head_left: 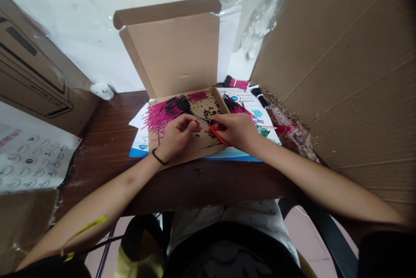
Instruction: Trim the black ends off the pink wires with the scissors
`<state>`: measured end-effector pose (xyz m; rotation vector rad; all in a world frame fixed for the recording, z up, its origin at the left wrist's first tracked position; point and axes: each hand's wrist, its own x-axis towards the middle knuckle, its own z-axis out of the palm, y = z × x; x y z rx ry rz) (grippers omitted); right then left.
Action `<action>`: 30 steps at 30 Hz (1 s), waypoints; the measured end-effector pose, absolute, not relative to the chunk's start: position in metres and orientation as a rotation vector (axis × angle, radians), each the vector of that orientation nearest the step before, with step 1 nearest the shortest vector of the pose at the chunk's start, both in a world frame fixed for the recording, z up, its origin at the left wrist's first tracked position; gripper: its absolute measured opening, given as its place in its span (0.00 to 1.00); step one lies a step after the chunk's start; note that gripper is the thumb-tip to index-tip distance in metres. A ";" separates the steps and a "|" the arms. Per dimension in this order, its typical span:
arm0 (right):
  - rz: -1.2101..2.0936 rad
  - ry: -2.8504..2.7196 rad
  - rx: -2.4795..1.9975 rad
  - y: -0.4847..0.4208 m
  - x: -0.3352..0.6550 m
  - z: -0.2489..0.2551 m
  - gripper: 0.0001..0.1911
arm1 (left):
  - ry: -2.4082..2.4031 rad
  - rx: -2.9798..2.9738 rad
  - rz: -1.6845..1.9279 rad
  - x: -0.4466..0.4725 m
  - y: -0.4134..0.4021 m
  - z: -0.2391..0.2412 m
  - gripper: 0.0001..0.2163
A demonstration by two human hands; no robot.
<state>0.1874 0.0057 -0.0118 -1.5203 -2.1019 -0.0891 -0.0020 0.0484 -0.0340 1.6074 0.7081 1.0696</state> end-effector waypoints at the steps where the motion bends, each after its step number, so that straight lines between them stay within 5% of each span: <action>1: -0.087 -2.105 -1.505 0.006 0.187 -0.012 0.21 | 0.705 1.605 1.071 -0.002 0.049 -0.035 0.14; 30: -0.001 -2.108 -1.485 0.004 0.188 -0.009 0.23 | 0.773 1.522 1.062 0.000 0.044 -0.030 0.13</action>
